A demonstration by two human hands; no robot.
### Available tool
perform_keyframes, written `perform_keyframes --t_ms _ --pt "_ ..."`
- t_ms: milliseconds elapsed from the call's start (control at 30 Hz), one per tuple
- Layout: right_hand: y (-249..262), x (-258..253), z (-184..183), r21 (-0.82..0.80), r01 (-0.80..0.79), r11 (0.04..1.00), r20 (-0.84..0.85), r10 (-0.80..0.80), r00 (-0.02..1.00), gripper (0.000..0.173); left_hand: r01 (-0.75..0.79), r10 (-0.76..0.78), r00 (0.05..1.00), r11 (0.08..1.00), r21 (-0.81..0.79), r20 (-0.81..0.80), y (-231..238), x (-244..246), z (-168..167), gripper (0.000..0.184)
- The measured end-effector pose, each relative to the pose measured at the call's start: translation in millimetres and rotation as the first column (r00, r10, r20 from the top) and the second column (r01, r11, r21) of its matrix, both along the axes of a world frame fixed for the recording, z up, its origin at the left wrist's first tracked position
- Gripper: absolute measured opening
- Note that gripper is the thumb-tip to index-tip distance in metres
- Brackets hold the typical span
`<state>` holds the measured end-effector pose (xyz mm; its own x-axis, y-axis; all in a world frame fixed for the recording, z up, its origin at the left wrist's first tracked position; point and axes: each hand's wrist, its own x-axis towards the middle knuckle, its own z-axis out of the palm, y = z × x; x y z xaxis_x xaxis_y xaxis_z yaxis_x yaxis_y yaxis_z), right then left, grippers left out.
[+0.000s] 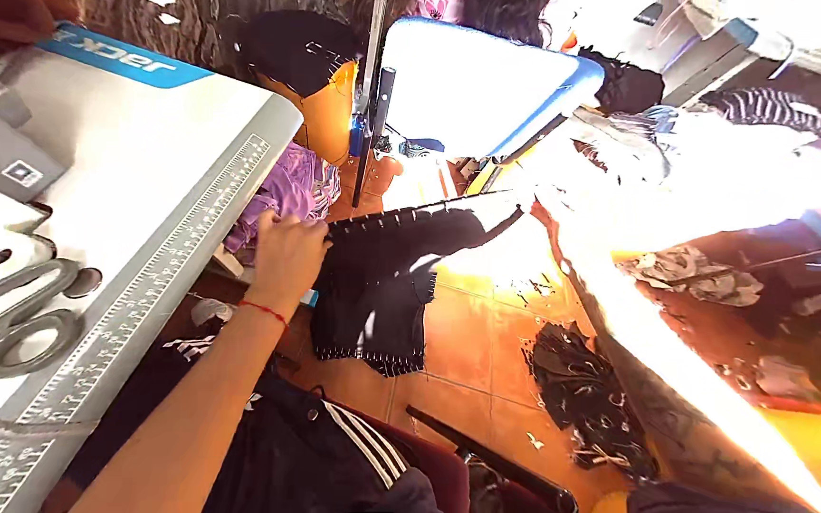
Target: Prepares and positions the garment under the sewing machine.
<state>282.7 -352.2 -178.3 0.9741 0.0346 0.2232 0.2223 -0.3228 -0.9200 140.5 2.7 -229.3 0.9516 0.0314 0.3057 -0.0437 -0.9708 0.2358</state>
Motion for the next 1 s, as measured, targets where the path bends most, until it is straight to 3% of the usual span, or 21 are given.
perform_keyframes --t_ms 100,167,200,267,300,333,367,433,500,600,667,767,833,900,967,1000 --pt "-28.0 -23.9 -51.2 -0.222 -0.013 0.975 -0.048 0.002 0.999 0.022 0.022 -0.015 0.980 0.999 0.030 -0.201 -23.8 -3.0 -32.3 0.019" --pt "-41.3 -43.2 -104.9 -0.236 -0.036 0.971 -0.266 -0.029 0.963 0.022 0.074 -0.074 0.896 0.997 -0.017 -0.438 -32.9 -11.6 -67.8 0.025" --pt "-51.1 -53.7 -136.9 -0.261 -0.109 0.959 -0.378 0.003 0.926 0.024 0.109 -0.119 0.805 0.993 -0.053 -0.581 -35.8 -18.5 -85.3 0.027" --pt "-65.8 -88.7 -192.6 -0.351 -0.294 0.889 -0.586 0.037 0.810 0.028 0.136 -0.211 0.472 0.977 -0.166 -0.856 -40.4 -35.5 -107.2 0.036" --pt "-71.8 -109.5 -211.6 -0.406 -0.416 0.814 -0.700 0.016 0.714 0.033 0.127 -0.247 0.322 0.968 -0.217 -0.914 -42.9 -45.4 -112.6 0.039" --pt "-76.9 -127.4 -226.5 -0.439 -0.541 0.717 -0.799 -0.035 0.601 0.040 0.101 -0.290 0.233 0.956 -0.274 -0.928 -43.9 -55.5 -113.6 0.041" --pt "-80.3 -143.9 -237.0 -0.435 -0.644 0.629 -0.858 -0.073 0.508 0.045 0.069 -0.335 0.221 0.942 -0.328 -0.916 -43.2 -65.1 -108.1 0.042" --pt "-80.4 -165.6 -248.7 -0.383 -0.790 0.479 -0.917 -0.096 0.387 0.049 0.022 -0.386 0.349 0.914 -0.405 -0.854 -35.9 -83.2 -81.6 0.041" --pt "-69.4 -174.0 -247.9 -0.335 -0.855 0.395 -0.937 -0.046 0.346 0.045 -0.010 -0.404 0.548 0.872 -0.489 -0.732 -24.2 -108.3 -51.2 0.039" --pt "-22.4 -158.9 -231.5 -0.321 -0.886 0.334 -0.913 0.142 0.383 0.035 0.029 -0.320 0.886 0.758 -0.651 -0.334 -7.4 -166.5 -30.6 0.028" --pt "28.6 -146.4 -206.3 -0.323 -0.895 0.306 -0.852 0.318 0.416 0.033 0.073 -0.228 0.967 0.669 -0.740 -0.111 2.7 -208.4 -15.3 0.023" --pt "120.5 -145.7 -158.6 -0.171 -0.922 0.347 -0.736 0.577 0.354 0.033 0.118 -0.134 0.990 0.551 -0.826 0.051 24.3 -274.1 26.2 0.022" --pt "181.1 -167.3 -115.4 -0.043 -0.956 0.289 -0.603 0.756 0.255 0.029 0.135 -0.004 0.986 0.582 -0.802 0.164 35.1 -322.4 50.5 0.027" --pt "232.6 -201.9 -71.9 -0.011 -0.993 0.116 -0.409 0.906 0.111 0.026 0.037 0.222 0.938 0.697 -0.716 0.265 42.5 -373.7 73.9 0.030" --pt "274.7 -242.3 -37.4 -0.040 -0.990 -0.137 -0.231 0.965 -0.124 0.026 -0.305 0.509 0.797 0.804 -0.510 0.325 52.3 -430.3 92.4 0.031" --pt "292.7 -263.5 -27.0 -0.047 -0.962 -0.268 -0.162 0.953 -0.257 0.026 -0.531 0.639 0.686 0.767 -0.360 0.349 60.1 -460.7 99.2 0.030"
